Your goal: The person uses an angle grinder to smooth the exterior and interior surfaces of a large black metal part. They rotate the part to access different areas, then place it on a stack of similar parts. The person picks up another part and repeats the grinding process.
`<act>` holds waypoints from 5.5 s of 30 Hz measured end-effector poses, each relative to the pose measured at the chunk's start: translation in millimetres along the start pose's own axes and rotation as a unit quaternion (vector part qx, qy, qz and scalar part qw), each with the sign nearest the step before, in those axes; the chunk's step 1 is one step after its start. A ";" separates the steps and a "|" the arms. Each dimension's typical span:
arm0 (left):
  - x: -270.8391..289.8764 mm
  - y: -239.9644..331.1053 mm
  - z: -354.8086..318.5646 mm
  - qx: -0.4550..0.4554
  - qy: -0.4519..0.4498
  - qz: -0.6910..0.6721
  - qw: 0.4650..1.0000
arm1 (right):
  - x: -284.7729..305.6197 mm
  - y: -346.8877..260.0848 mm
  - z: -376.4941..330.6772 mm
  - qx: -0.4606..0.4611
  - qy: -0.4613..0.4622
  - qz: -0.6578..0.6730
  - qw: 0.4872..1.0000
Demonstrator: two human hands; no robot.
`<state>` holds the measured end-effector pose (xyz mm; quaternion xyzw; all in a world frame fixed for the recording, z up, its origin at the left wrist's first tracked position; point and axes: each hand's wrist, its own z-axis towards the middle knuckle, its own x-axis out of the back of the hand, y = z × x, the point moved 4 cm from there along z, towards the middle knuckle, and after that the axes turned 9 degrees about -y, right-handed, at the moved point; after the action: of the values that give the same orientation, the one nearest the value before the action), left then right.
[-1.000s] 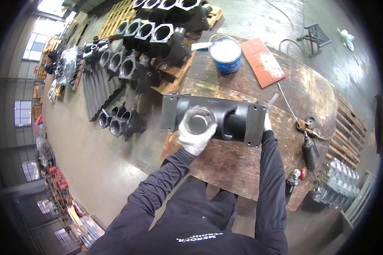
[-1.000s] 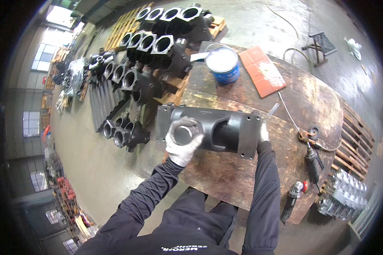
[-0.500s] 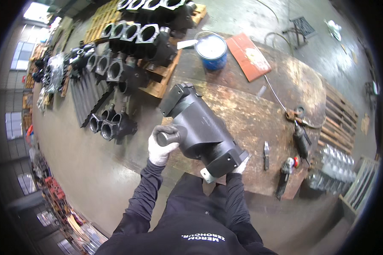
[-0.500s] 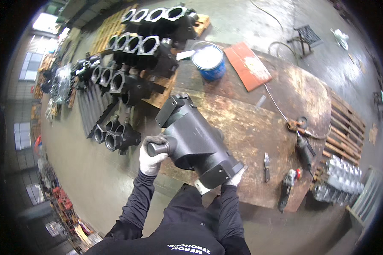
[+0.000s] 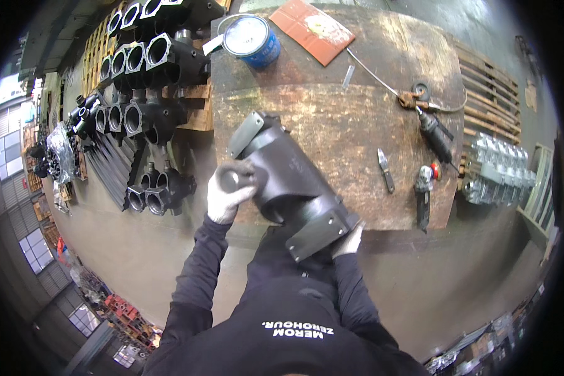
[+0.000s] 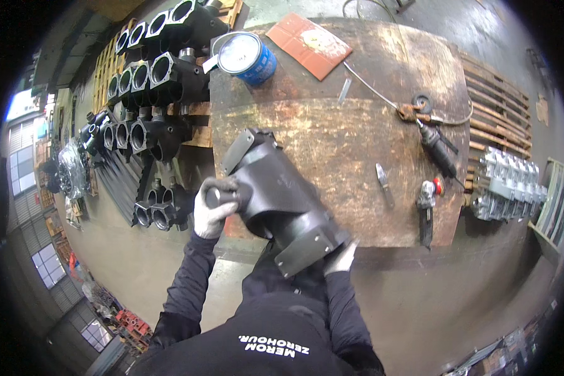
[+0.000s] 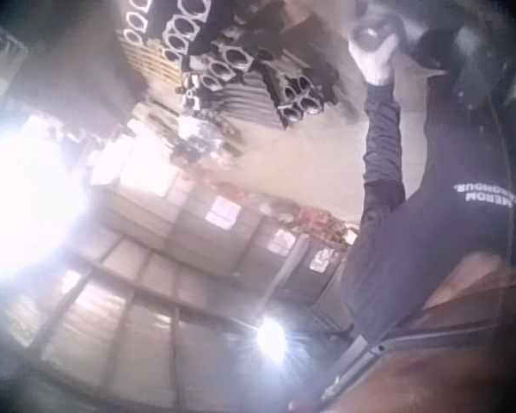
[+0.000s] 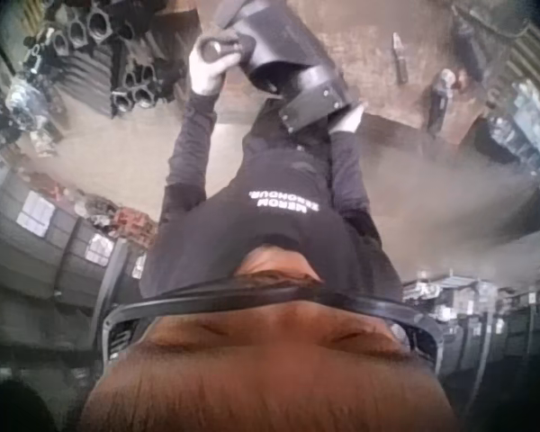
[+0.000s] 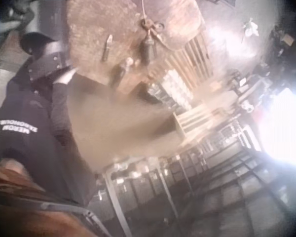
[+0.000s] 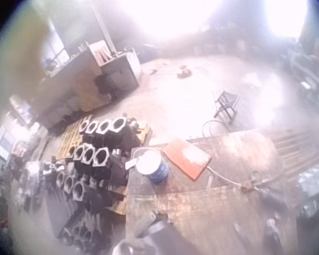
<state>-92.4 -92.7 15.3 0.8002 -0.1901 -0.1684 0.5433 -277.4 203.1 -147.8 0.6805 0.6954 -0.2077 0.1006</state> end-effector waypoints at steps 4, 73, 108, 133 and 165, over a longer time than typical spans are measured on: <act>-25.1 5.0 24.8 -0.007 0.000 -0.022 1.000 | -3.2 -15.7 10.3 -0.054 -0.065 0.062 0.995; 87.3 38.5 -28.1 -0.087 0.068 0.229 0.967 | -176.6 24.8 -80.1 0.164 -0.156 -0.357 0.906; -24.1 0.5 -17.9 0.010 0.398 -0.054 0.916 | -254.7 -29.6 -28.6 0.333 -0.095 -0.499 0.794; -188.0 -43.3 -79.7 0.098 0.237 -0.670 0.697 | -413.7 17.2 -66.0 0.111 -0.508 -0.844 0.129; -143.8 -138.6 -213.1 0.330 -0.001 0.198 0.923 | 155.4 -314.2 112.7 0.168 0.391 -0.808 0.408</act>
<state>-99.4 195.8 -29.9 0.8800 -0.3901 0.0137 0.2705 -612.4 299.6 -266.4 -0.1857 0.8381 -0.0171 -0.5127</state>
